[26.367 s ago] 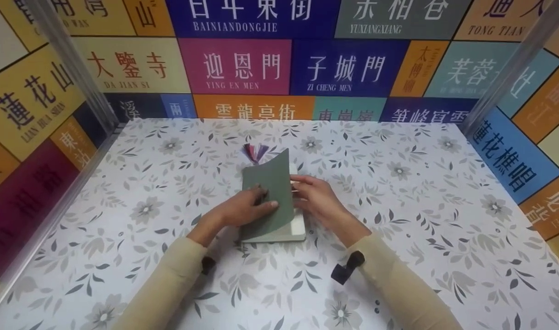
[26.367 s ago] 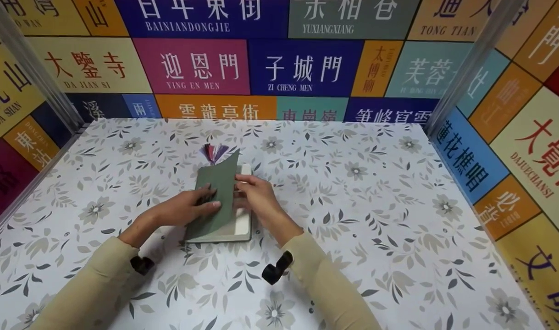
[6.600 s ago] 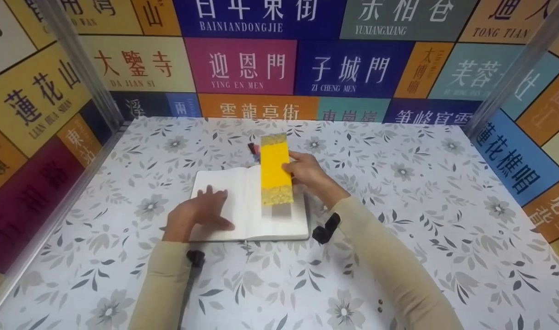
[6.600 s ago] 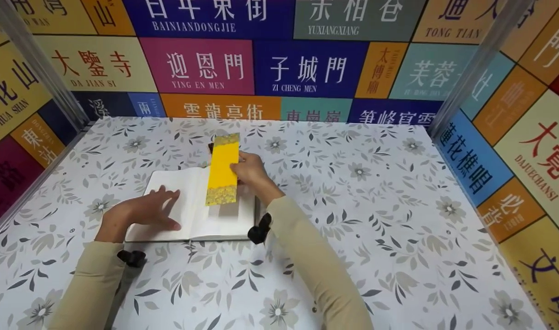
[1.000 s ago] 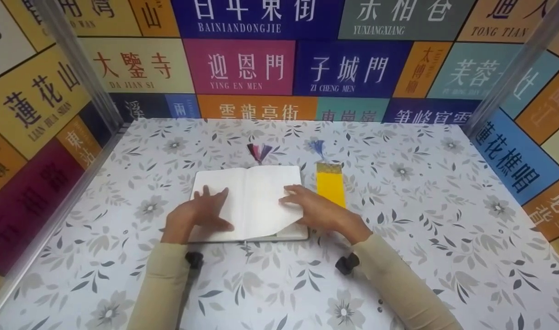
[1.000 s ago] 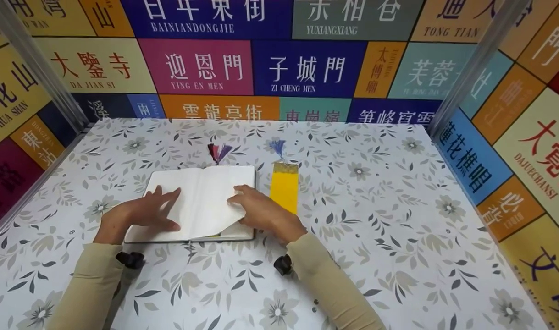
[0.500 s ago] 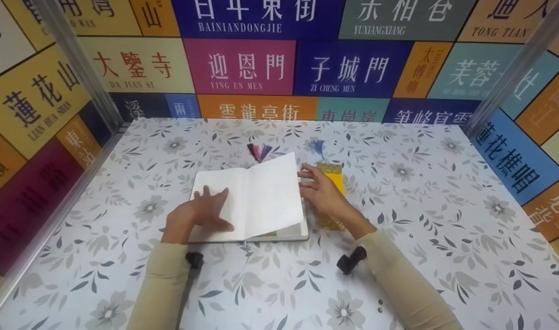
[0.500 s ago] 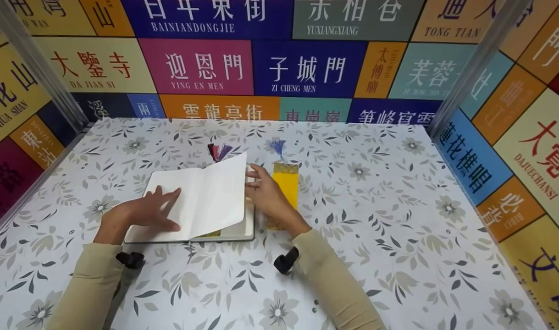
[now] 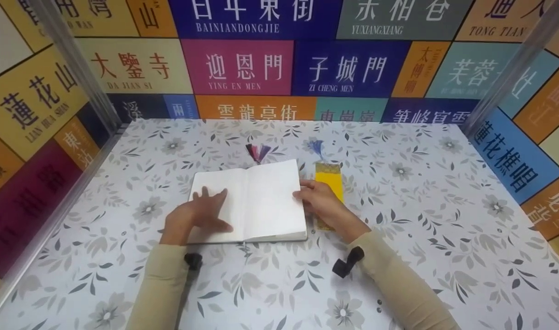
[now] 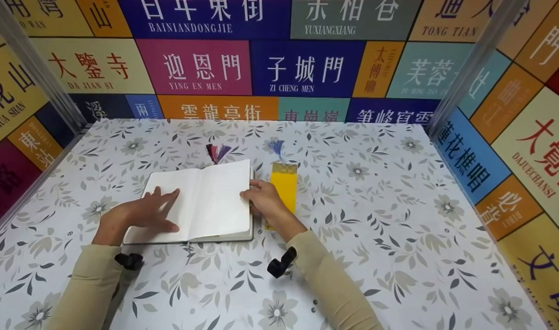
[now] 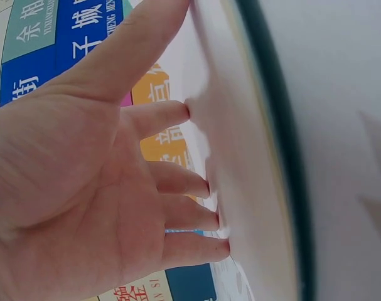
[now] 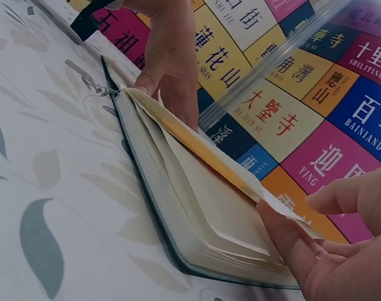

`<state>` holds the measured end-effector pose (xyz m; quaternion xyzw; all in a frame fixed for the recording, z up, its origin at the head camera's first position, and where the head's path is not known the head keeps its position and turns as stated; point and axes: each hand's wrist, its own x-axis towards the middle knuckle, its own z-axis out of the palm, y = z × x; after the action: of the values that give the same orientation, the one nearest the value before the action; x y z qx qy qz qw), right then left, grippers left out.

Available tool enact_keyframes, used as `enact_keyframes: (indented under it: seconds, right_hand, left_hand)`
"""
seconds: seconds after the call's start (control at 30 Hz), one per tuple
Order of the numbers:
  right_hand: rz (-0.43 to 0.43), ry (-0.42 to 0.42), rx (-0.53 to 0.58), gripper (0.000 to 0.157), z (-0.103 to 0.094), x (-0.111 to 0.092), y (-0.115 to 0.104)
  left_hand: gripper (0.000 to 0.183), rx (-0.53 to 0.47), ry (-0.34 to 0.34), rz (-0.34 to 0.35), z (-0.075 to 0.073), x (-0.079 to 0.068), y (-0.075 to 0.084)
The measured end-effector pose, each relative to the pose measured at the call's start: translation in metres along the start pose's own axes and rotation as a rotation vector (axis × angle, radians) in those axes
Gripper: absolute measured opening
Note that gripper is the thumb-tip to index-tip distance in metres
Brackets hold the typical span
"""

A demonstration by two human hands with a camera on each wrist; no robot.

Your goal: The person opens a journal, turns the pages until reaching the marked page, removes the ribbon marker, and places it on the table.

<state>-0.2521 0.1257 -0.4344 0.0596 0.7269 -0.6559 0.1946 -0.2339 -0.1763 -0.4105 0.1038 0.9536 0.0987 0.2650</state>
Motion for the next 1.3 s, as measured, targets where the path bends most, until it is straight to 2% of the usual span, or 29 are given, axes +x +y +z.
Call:
enact_keyframes:
  seconds: [0.23, 0.53, 0.87, 1.17, 1.3]
  right_hand:
    - [0.031, 0.038, 0.001, 0.055, 0.005, 0.0, 0.001]
    - [0.058, 0.024, 0.033, 0.053, 0.011, -0.003, -0.005]
    - [0.022, 0.01, 0.101, 0.051, 0.014, -0.005, -0.016]
    - [-0.019, -0.043, 0.117, 0.039, 0.028, -0.006, -0.033]
    - [-0.051, -0.073, 0.108, 0.039, 0.036, -0.006, -0.037]
  left_hand:
    - [0.101, -0.035, 0.001, 0.001, 0.0, -0.002, 0.0]
    - [0.102, -0.028, -0.01, -0.01, 0.0, -0.003, -0.003]
    - [0.103, -0.01, -0.004, 0.003, -0.001, 0.0, -0.001]
    - [0.104, -0.015, 0.008, 0.07, -0.002, 0.001, -0.004]
    - [0.104, -0.032, 0.003, 0.071, -0.004, 0.0, -0.003]
